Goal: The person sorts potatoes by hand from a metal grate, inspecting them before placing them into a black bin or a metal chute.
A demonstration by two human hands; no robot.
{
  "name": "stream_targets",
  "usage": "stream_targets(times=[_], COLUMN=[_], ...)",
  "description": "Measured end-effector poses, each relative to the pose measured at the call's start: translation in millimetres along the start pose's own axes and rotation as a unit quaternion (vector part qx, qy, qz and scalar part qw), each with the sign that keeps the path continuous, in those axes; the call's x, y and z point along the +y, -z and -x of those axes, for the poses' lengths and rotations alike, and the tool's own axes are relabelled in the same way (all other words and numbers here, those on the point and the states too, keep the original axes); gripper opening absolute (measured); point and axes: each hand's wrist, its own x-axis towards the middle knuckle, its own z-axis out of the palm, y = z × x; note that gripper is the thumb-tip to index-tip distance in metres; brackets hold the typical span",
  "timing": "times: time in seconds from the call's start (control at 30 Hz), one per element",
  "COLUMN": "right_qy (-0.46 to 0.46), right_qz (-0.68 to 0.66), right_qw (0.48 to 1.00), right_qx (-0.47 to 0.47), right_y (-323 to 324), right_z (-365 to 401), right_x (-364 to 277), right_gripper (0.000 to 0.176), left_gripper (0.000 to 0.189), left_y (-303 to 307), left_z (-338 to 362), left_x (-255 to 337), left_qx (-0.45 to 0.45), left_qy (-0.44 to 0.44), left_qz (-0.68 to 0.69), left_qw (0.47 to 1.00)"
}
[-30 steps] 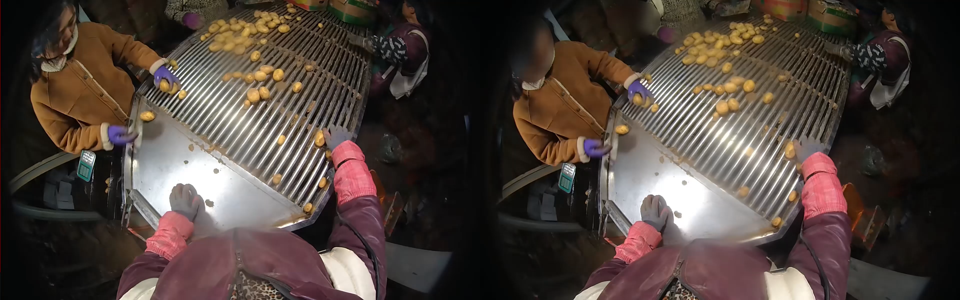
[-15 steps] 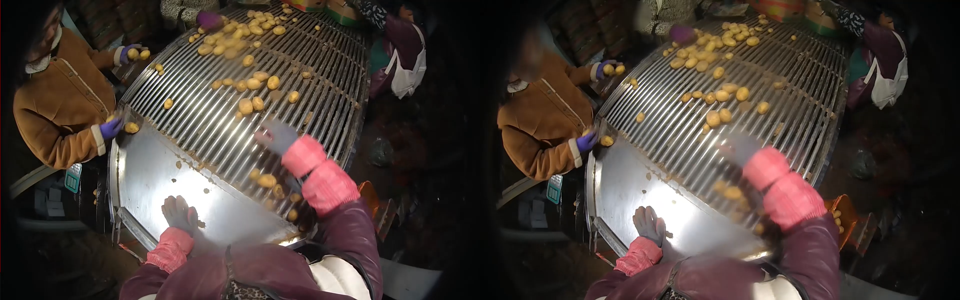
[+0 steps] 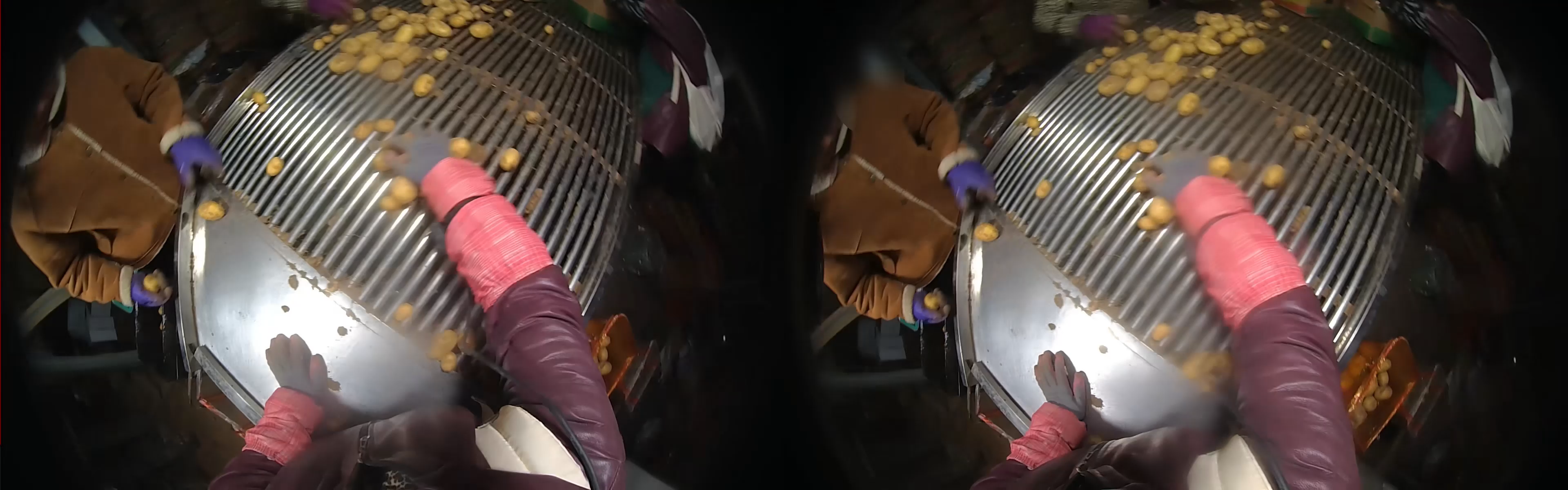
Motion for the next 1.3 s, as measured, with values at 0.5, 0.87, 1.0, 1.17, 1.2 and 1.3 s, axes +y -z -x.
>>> stream_targets(times=[0.5,0.87,1.0,1.17,1.2,1.3], right_qy=[-0.272,-0.141,-0.157,0.008,0.046,0.127], right_qz=[-0.08,-0.066,-0.069,0.016,0.03,0.019], right_qw=[0.954,0.969,0.984,0.999,0.997,0.987], right_qx=[0.103,0.193,0.05,0.046,0.062,0.093], right_y=[34.1,22.0,13.2,-25.1,-31.7,-57.7], right_z=[82.0,-89.9,-117.2,-97.7,-85.4,-64.3], right_x=[48.9,77.4,59.8,-20.8,-40.8,-79.0], right_gripper=[0.051,0.067,0.067,0.055,0.051,0.048], left_gripper=[0.062,0.053,0.053,0.057,0.056,0.048], left_y=[-3.2,3.7,-5.4,-22.9,-19.0,5.5], left_z=[-5.8,-26.5,-20.9,-3.3,-8.6,-21.7], left_x=[-5.9,4.0,-3.7,-15.3,-12.5,-1.9], left_qx=[0.025,0.14,0.142,0.172,0.176,0.131], left_qy=[-0.025,-0.084,-0.07,-0.082,-0.084,-0.054], left_qz=[-0.003,-0.021,-0.027,-0.069,-0.043,0.023], left_qw=[0.999,0.986,0.987,0.979,0.98,0.99])
